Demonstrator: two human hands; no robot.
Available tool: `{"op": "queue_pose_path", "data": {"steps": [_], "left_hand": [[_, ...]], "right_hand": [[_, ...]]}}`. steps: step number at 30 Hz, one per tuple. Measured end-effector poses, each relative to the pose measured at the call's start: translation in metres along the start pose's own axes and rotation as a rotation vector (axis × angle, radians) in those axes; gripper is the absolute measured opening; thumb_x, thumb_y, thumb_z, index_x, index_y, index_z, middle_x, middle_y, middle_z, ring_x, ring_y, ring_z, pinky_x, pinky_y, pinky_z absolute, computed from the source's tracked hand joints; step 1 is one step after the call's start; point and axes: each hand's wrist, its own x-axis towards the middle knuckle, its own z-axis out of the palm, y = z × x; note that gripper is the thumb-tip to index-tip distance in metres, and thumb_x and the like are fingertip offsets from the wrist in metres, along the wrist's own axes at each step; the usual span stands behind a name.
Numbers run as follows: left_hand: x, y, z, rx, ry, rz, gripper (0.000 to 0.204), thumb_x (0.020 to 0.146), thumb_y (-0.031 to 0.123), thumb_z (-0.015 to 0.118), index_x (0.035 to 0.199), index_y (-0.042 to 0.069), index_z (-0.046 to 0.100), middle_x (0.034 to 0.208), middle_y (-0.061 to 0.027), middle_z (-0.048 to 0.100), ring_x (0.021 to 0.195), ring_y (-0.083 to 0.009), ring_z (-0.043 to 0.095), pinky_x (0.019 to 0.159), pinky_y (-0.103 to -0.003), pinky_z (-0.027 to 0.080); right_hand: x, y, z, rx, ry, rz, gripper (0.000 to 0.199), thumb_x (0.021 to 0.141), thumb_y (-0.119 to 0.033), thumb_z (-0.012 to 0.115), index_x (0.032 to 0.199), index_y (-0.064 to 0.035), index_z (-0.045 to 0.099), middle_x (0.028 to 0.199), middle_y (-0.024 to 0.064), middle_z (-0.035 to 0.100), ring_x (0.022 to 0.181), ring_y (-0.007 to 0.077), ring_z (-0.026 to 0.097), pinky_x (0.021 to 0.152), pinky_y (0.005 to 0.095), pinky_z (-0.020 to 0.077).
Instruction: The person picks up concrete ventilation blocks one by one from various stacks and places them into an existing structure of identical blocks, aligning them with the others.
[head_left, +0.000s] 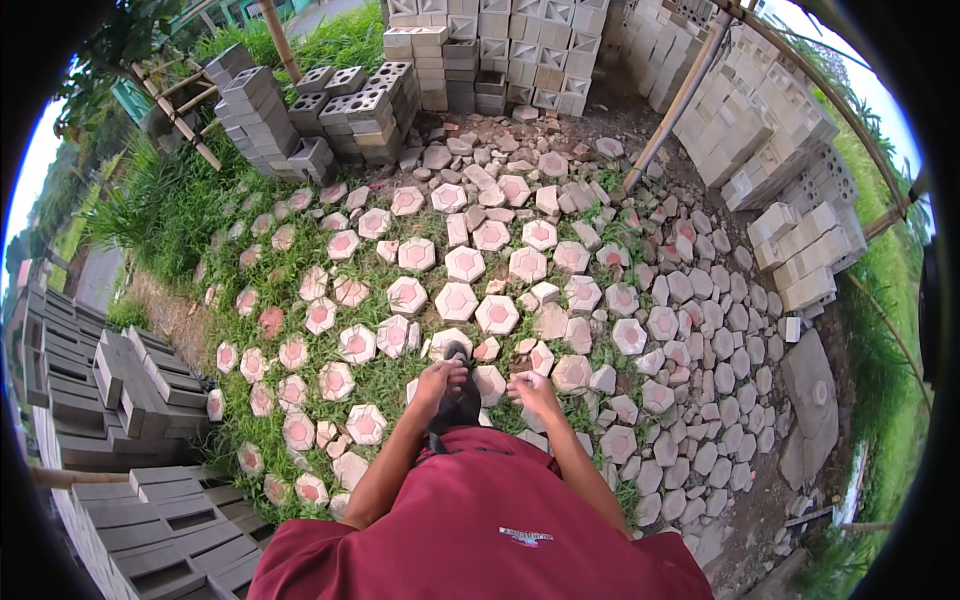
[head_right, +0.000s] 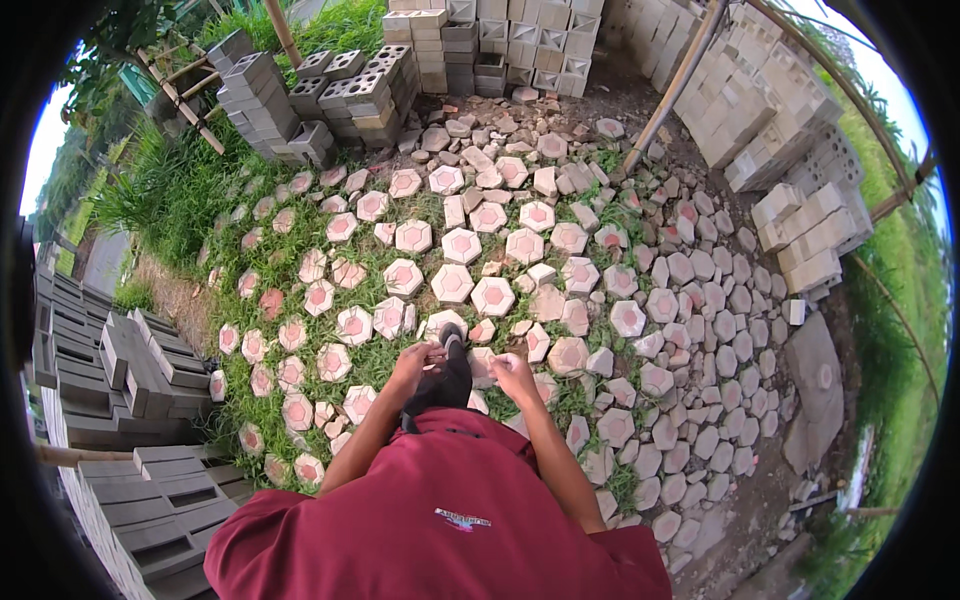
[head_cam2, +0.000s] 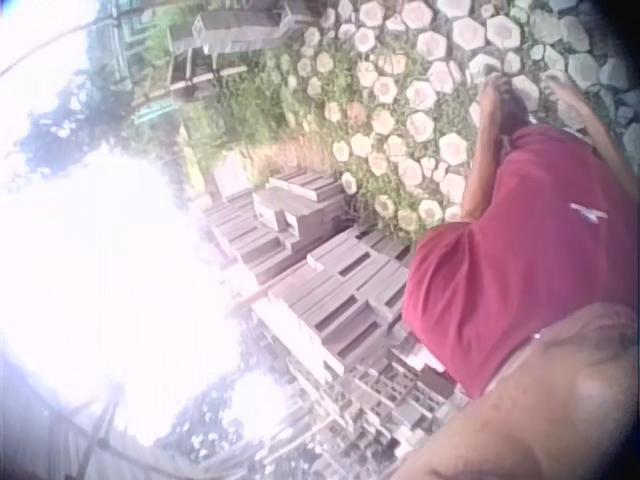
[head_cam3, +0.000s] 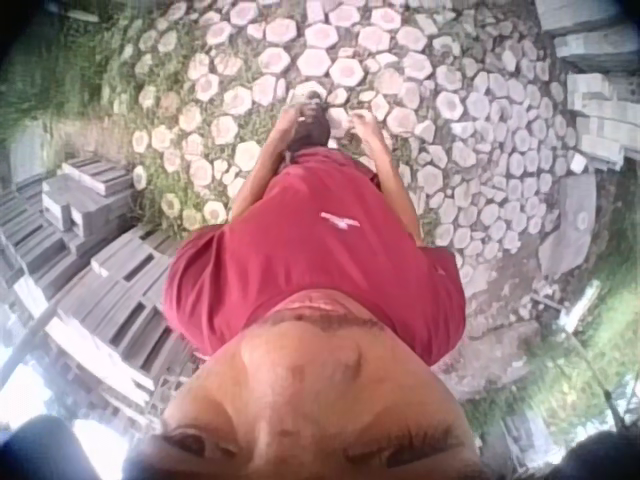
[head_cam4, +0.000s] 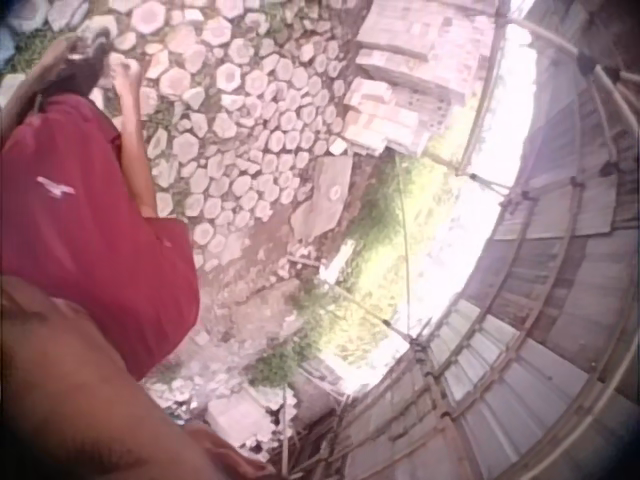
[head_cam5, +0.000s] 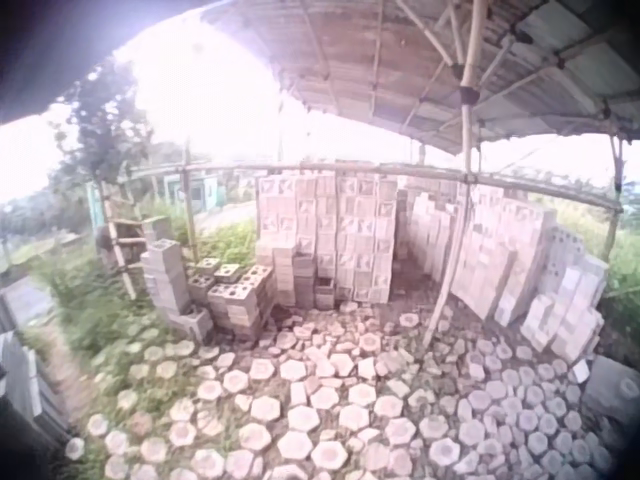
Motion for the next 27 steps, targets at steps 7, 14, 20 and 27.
{"op": "queue_pose_path", "data": {"steps": [7,14,20,27], "left_hand": [[0.160,0.161,0.014,0.175,-0.091,0.099,0.033,0.094,0.030,0.049,0.114,0.004,0.057,0.108,-0.0086,0.065,0.095,-0.0165,0.060,0.080,-0.032,0.048],[0.258,0.281,0.011,0.087,-0.079,0.184,0.027,0.097,0.025,0.048,0.110,0.004,0.059,0.094,-0.0039,0.066,0.077,-0.0115,0.062,0.070,-0.027,0.048],[0.302,0.282,-0.009,-0.019,0.013,0.046,0.031,0.096,0.027,0.046,0.113,0.003,0.056,0.101,-0.0057,0.065,0.087,-0.0135,0.062,0.075,-0.030,0.048],[0.399,0.351,-0.035,-0.084,0.147,0.012,0.035,0.095,0.029,0.045,0.115,0.002,0.055,0.105,-0.0078,0.065,0.092,-0.0162,0.062,0.080,-0.034,0.050]], "right_hand": [[0.143,-0.088,-0.039,0.061,0.281,-0.050,0.029,0.092,-0.026,0.059,0.103,0.0006,0.059,0.094,0.0115,0.068,0.079,0.0169,0.066,0.063,0.0280,0.0526],[0.242,-0.191,-0.029,0.265,0.254,-0.051,0.030,0.091,-0.028,0.060,0.104,-0.0006,0.057,0.094,0.0123,0.068,0.080,0.0178,0.066,0.068,0.0286,0.0521],[0.335,-0.253,-0.001,0.211,0.105,-0.010,0.028,0.091,-0.029,0.061,0.098,-0.0021,0.059,0.090,0.0085,0.068,0.077,0.0147,0.065,0.065,0.0271,0.0517],[0.496,-0.325,-0.002,0.053,-0.066,-0.015,0.025,0.093,-0.025,0.058,0.101,-0.0010,0.059,0.091,0.0083,0.067,0.077,0.0133,0.064,0.063,0.0253,0.0502]]}}
